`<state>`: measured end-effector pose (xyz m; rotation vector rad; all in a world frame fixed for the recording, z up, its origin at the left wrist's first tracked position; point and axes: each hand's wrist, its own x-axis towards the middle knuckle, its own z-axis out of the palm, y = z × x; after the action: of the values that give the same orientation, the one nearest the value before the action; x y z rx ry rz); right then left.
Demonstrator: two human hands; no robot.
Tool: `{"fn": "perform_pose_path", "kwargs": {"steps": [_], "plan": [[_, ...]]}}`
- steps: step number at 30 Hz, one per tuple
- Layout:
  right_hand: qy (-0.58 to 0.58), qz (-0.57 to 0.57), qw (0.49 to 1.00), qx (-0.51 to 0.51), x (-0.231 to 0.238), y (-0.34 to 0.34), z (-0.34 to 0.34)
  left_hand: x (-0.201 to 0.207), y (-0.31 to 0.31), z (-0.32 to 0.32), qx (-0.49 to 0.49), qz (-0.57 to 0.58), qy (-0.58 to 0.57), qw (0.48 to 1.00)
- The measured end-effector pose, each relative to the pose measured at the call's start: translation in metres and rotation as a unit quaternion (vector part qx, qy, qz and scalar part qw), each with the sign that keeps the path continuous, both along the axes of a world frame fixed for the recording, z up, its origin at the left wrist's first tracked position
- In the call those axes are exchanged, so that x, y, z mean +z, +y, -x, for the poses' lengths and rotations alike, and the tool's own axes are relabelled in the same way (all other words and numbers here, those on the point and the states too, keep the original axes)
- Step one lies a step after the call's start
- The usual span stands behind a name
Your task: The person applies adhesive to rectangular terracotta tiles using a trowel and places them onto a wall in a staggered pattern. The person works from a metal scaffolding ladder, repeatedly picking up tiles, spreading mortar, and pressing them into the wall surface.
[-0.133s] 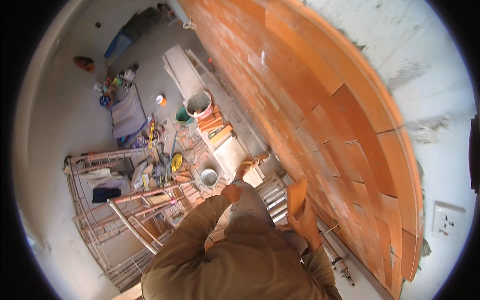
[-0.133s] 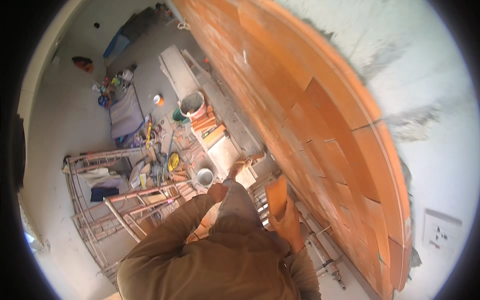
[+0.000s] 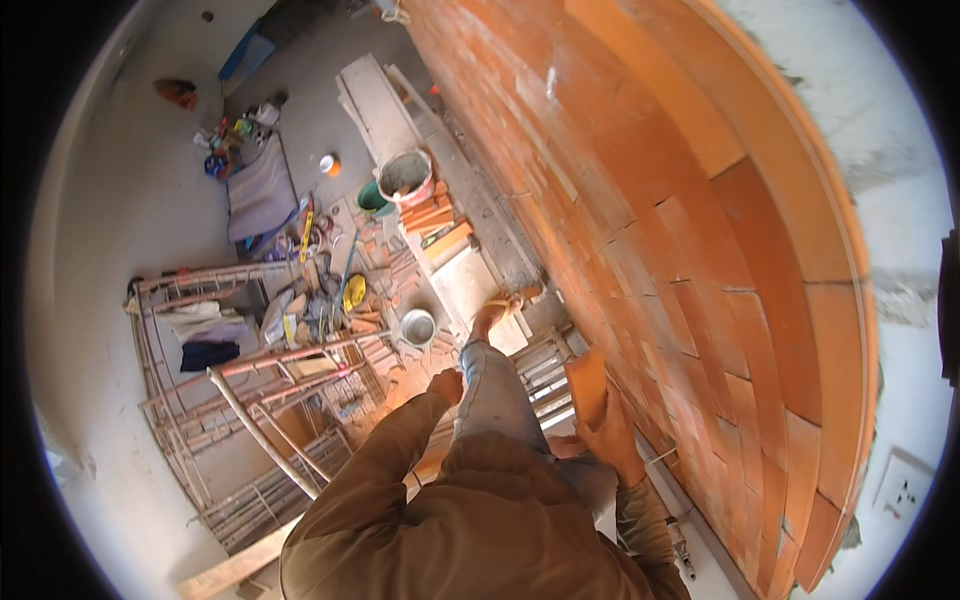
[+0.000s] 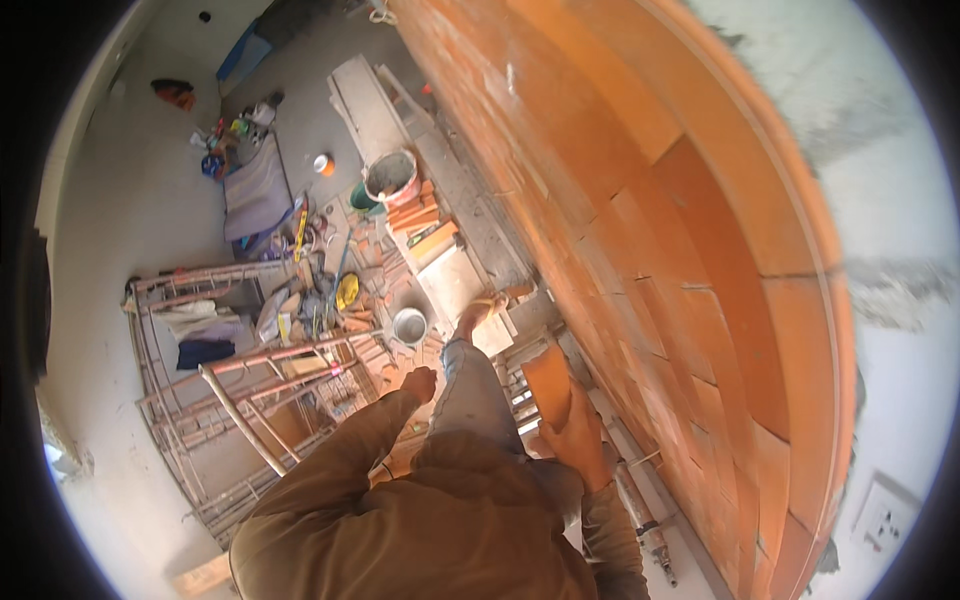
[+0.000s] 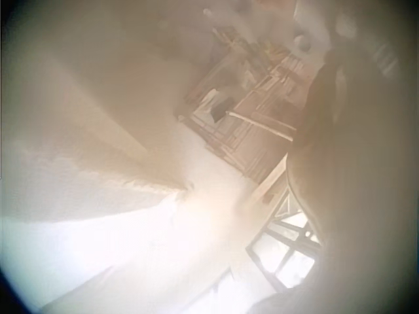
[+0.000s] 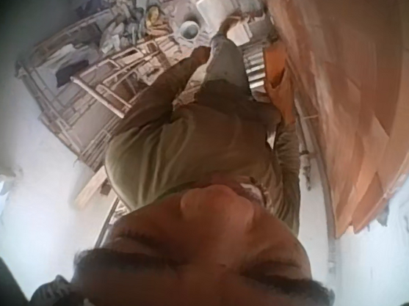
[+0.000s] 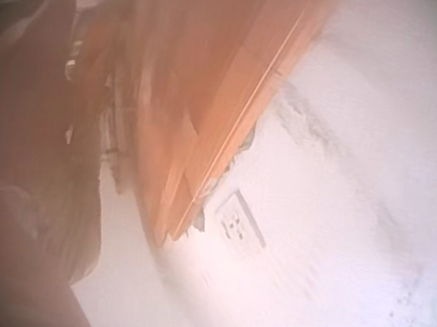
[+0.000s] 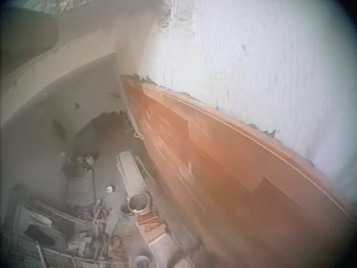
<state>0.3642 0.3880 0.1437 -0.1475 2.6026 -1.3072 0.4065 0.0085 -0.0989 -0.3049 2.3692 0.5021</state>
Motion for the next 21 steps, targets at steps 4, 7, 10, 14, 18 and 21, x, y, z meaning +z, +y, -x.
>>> {"fn": "perform_pose_path", "kwargs": {"steps": [4,7,10,14,18,21], "plan": [[-0.11,-0.009,0.993,0.033,-0.028,-0.009,0.022,0.048,0.015,-0.021,0.19,-0.049,-0.005,0.981],[-0.19,0.002,0.98,0.054,-0.056,-0.028,0.042,0.029,0.013,-0.021,0.197,-0.119,-0.082,0.97],[-0.219,0.007,0.972,0.079,-0.106,-0.053,0.07,-0.006,0.005,-0.013,0.106,-0.153,-0.073,0.98],[-0.259,-0.006,0.96,0.106,-0.188,-0.101,0.118,-0.032,0.012,0.016,0.179,-0.083,-0.045,0.979],[-0.315,-0.062,0.934,0.16,-0.294,-0.152,0.175,-0.084,-0.014,0.039,0.223,-0.155,-0.15,0.951],[-0.325,-0.179,0.904,0.211,-0.361,-0.199,0.228,-0.075,-0.018,0.079,0.303,-0.112,-0.205,0.924]]}}
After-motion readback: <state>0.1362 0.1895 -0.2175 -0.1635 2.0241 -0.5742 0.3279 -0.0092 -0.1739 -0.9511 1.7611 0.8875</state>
